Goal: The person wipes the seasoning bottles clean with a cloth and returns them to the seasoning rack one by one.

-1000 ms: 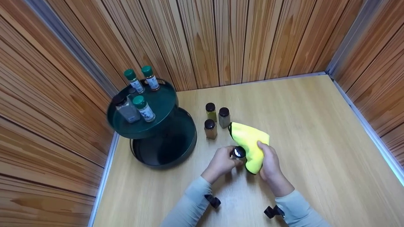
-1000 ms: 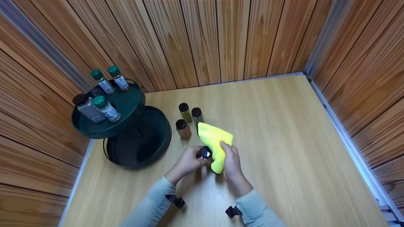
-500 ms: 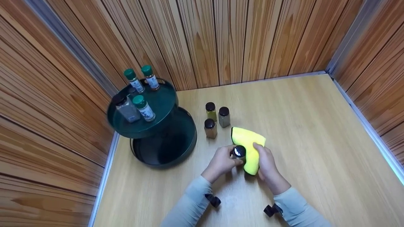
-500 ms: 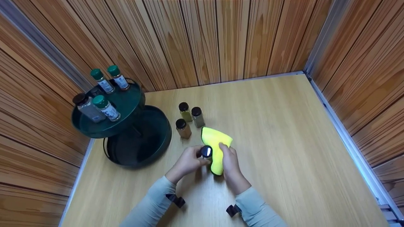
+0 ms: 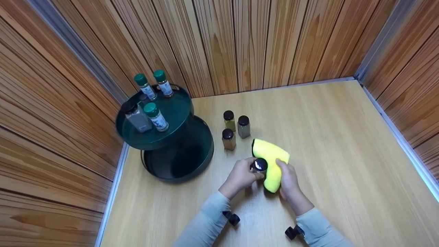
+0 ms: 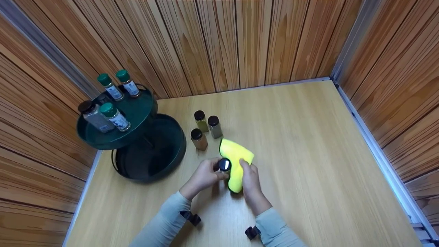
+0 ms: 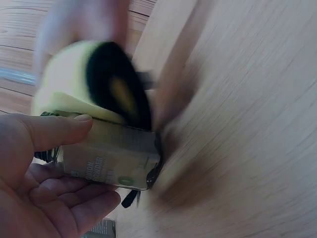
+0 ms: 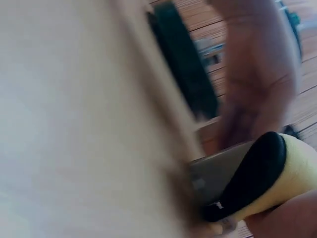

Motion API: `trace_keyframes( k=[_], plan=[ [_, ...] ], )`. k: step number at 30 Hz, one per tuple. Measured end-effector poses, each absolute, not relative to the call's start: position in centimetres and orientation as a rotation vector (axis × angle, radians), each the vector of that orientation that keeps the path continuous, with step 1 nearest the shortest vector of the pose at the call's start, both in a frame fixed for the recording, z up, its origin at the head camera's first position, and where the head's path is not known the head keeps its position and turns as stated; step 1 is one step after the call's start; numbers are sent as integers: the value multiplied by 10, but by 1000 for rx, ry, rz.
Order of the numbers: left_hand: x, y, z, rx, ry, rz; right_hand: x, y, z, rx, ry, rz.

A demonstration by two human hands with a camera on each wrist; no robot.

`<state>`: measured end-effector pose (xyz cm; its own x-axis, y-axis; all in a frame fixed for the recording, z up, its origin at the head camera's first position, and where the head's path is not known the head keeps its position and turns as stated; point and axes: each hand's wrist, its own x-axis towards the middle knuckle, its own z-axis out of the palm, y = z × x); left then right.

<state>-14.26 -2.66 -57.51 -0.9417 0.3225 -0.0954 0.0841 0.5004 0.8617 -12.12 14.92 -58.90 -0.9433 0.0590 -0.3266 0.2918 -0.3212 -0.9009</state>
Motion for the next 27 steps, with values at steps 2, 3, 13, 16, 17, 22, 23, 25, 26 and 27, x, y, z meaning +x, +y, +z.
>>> trace_keyframes(
  k=[2,3,13,16,17,22,23,25,26,27],
  plan=[
    [-143,-27,-575,332,2495,1414,-122,150,-594,485,1732,-2344],
    [-143,-27,-575,330,2494,1414,-123,150,-594,491,1723,-2334],
    [-140,-27,-573,371,2534,1412,-119,155,-562,411,1588,-2449],
    [-140,-27,-574,391,2560,1393,-119,157,-558,368,1569,-2500],
    [-141,-27,-574,396,2559,1395,-119,158,-557,351,1570,-2510],
    [-142,-27,-576,421,2526,1408,-122,161,-558,303,1598,-2536],
    [-142,-27,-576,427,2515,1412,-123,161,-559,293,1605,-2537],
    [-143,-28,-576,433,2513,1402,-124,163,-559,282,1613,-2539],
    [-143,-28,-576,434,2508,1395,-124,163,-559,278,1615,-2542],
    [-143,-29,-576,432,2503,1390,-124,164,-560,275,1616,-2544]
  ],
)
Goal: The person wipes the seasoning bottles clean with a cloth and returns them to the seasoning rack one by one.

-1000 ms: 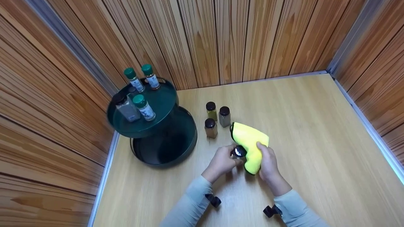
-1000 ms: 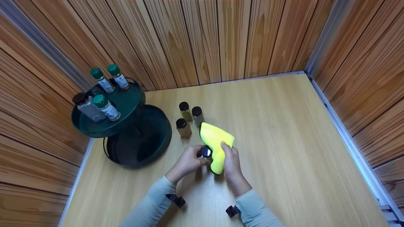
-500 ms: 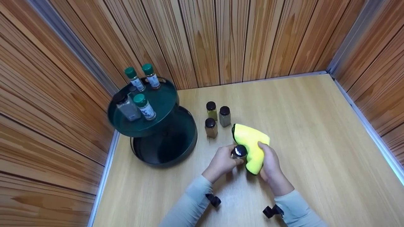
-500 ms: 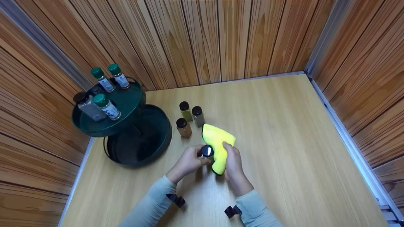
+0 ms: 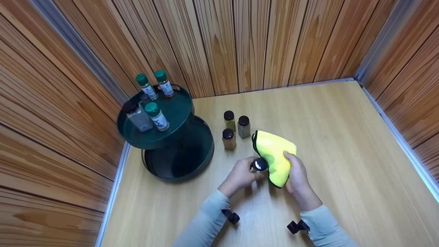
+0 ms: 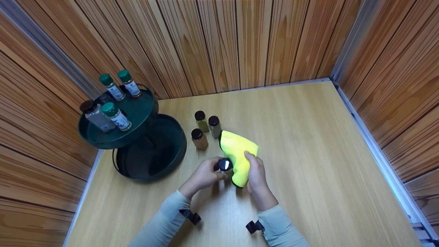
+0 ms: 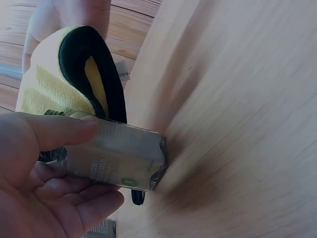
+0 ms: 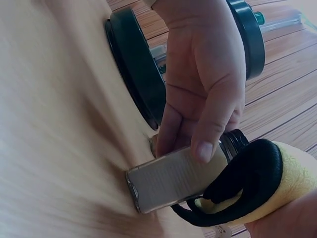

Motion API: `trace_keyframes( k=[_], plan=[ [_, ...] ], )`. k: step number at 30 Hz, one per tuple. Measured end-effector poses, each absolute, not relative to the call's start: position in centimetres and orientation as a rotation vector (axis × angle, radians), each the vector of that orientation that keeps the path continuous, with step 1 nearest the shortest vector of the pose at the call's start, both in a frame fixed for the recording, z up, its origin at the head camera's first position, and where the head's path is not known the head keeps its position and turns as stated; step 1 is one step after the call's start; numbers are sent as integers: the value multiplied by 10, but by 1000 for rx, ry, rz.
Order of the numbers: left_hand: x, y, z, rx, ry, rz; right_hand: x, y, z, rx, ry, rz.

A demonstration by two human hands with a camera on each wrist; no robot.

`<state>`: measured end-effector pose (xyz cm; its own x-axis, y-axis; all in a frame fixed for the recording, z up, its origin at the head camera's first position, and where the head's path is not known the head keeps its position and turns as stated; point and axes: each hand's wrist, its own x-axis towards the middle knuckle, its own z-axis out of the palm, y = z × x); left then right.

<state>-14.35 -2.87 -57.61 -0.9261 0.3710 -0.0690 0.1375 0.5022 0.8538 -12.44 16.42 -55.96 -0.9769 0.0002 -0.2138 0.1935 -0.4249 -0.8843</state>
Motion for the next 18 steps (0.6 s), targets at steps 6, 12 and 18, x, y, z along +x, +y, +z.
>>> trace_keyframes(
  k=[6,12,18],
  plan=[
    [-144,-31,-576,413,2480,1370,-126,169,-562,296,1609,-2554],
    [-143,-30,-576,410,2497,1361,-127,173,-564,322,1619,-2554],
    [-134,-20,-581,312,2652,1309,-127,177,-562,324,1613,-2557]
  ],
)
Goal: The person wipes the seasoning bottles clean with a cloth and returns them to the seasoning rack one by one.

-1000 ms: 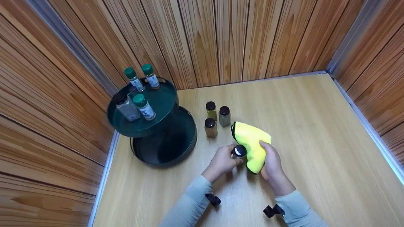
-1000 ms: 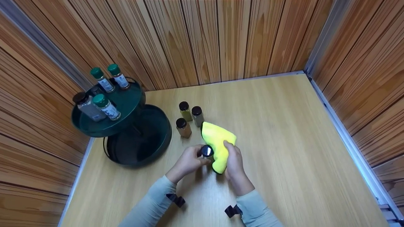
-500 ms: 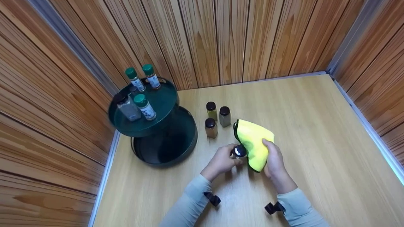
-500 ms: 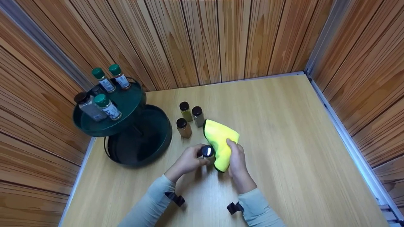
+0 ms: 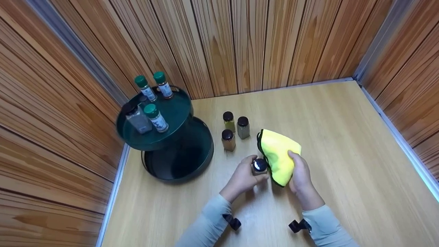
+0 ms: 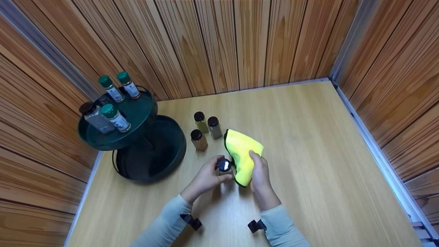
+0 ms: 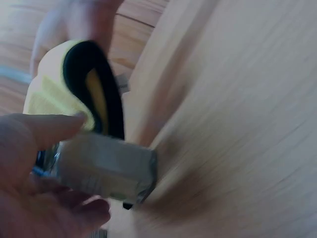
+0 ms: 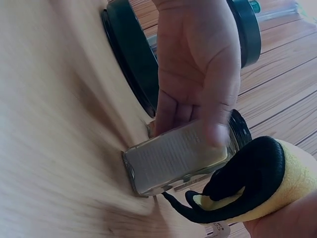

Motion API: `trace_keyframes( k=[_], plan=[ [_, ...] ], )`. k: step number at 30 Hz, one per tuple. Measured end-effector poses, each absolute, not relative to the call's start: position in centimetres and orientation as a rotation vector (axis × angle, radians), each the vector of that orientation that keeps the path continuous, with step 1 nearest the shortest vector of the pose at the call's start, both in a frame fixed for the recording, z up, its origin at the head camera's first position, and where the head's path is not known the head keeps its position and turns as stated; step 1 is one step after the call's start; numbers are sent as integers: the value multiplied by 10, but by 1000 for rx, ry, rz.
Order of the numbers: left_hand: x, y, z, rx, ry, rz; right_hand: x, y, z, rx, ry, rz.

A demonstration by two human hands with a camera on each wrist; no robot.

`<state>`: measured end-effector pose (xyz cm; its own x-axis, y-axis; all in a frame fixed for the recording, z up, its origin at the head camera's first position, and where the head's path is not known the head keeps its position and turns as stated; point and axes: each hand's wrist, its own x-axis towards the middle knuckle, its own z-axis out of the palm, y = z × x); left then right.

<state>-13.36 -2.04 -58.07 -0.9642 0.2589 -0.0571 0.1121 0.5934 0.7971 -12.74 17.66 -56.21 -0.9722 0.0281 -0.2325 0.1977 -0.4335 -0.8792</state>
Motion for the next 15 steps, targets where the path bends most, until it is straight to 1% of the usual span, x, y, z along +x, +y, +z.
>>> trace_keyframes(
  k=[9,15],
  plan=[
    [-120,-2,-586,-53,2855,1256,-127,178,-562,300,1586,-2557],
    [-119,3,-587,-116,2852,1288,-127,178,-562,322,1577,-2570]
  ],
)
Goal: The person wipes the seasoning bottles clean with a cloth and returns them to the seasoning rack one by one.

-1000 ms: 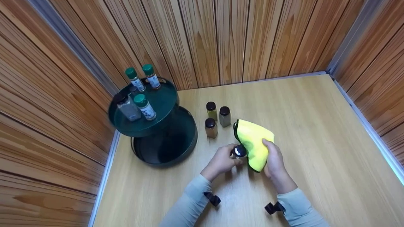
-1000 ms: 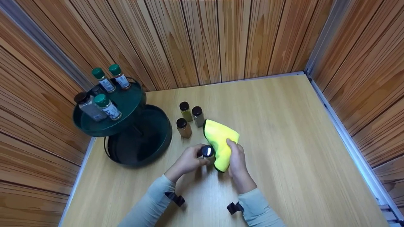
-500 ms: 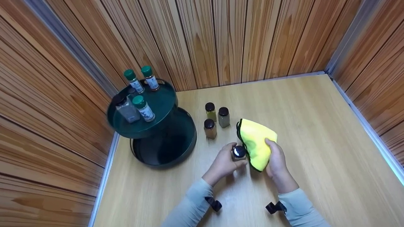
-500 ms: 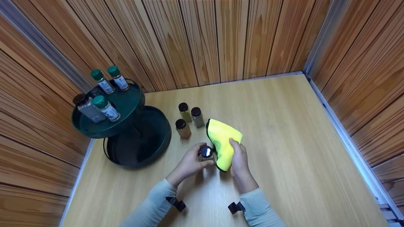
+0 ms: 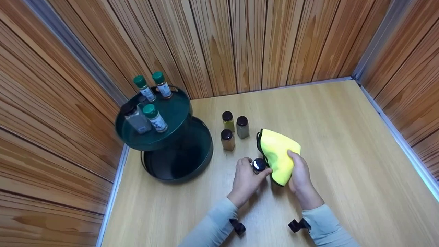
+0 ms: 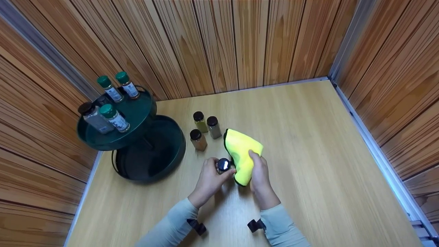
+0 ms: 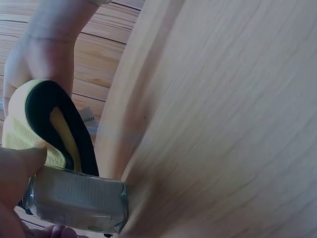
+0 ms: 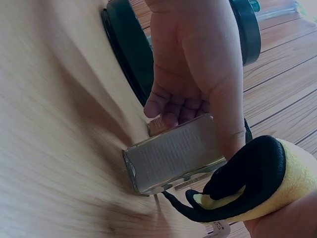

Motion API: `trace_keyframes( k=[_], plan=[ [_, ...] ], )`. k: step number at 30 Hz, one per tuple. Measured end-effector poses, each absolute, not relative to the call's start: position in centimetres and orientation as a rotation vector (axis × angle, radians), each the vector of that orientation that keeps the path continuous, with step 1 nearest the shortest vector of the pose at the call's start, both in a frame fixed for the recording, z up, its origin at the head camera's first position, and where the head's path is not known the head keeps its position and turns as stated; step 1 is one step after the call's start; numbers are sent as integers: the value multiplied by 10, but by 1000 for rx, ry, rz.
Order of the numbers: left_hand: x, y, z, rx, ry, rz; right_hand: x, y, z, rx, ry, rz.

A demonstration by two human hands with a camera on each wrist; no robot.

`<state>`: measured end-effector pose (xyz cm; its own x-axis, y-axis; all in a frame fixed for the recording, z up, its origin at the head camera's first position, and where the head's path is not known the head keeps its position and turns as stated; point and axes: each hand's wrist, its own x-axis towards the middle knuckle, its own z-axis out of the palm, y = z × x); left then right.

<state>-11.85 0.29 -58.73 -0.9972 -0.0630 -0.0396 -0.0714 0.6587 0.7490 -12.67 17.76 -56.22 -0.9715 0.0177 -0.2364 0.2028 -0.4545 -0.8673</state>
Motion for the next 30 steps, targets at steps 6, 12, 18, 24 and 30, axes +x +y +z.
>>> trace_keyframes(
  k=[6,12,18,24,30],
  plan=[
    [-119,2,-586,-126,2818,1346,-127,177,-562,311,1579,-2564],
    [-120,-2,-581,-52,2801,1365,-126,177,-562,320,1587,-2557],
    [-123,-8,-576,59,2784,1354,-126,177,-563,297,1584,-2567],
    [-126,-15,-575,178,2748,1316,-127,176,-564,274,1576,-2580],
    [-131,-21,-575,311,2671,1310,-127,175,-564,302,1563,-2585]
  ],
)
